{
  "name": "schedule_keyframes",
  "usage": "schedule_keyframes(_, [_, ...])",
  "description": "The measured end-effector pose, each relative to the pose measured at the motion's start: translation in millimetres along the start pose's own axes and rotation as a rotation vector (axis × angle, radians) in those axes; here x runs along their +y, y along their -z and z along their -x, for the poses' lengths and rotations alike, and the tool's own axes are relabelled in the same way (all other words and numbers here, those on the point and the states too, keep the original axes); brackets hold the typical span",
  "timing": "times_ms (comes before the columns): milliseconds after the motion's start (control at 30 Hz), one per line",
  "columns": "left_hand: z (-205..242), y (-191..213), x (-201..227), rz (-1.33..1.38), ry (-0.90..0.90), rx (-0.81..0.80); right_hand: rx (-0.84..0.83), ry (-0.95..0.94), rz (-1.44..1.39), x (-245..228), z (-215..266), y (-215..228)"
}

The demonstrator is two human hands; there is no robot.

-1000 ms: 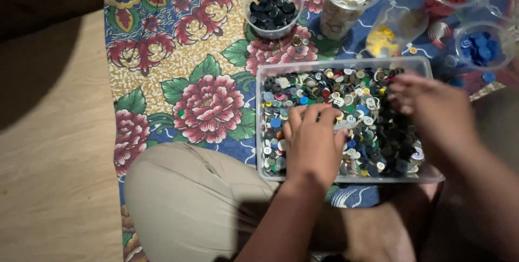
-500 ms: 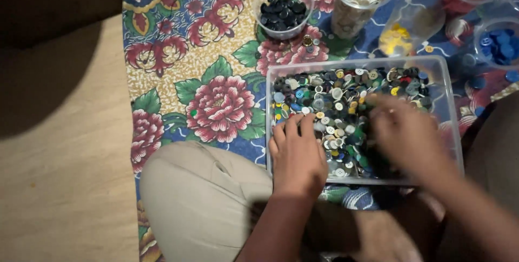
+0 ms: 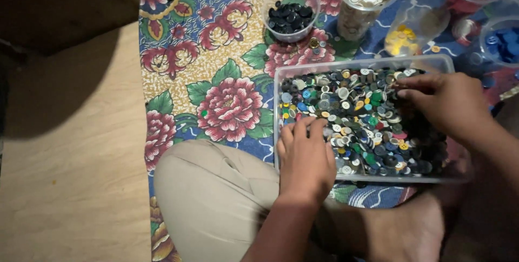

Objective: A person is sitting on the floor, efficiently sorting a large variety of buttons from a central tray into several smaller plastic containers based on color and size.

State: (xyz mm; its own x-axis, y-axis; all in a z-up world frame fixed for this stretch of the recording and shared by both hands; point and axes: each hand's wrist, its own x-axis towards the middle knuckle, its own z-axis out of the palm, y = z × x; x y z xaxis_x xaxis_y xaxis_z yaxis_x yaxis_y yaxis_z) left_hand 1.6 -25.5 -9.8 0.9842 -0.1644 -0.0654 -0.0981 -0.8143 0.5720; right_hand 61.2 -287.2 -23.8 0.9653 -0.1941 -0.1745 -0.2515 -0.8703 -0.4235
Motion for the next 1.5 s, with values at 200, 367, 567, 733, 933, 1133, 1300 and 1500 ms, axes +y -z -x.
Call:
schedule_keyframes(200, [-5,-20,39,0.069,-0.206,0.008,-0.143,-0.347,-0.953,-21,24,33])
schedule_keyframes(367, [-8,-28,48,0.021,-0.261,-0.133,-0.156,-0.428,-1.079,-14,35,42])
schedule_keyframes(567, [-11,-24,5,-0.184,-0.237,-0.174,-0.174,-0.415,-1.181,-19,41,53])
schedule_keyframes(733, [-11,-4,-8,-0.249,-0.103,-0.139,-0.208,-0.429,-1.206,-35,45,61])
schedule_keyframes(933, [-7,-2,9,-0.146,-0.141,-0.025,-0.194,-0.537,-1.109,-34,42,47])
schedule_keyframes(1133, [0,4,15,0.015,-0.422,-0.172,-0.263,-0.357,-0.963,-17,41,25])
schedule_keyframes(1300, [-16,6,-12,-0.171,-0.292,-0.080,-0.080,-0.159,-0.508,-10,45,16])
schedule_keyframes(1500, [-21,39,19,-0.034,-0.145,-0.166,-0.590,-0.133,-0.276,8,35,15])
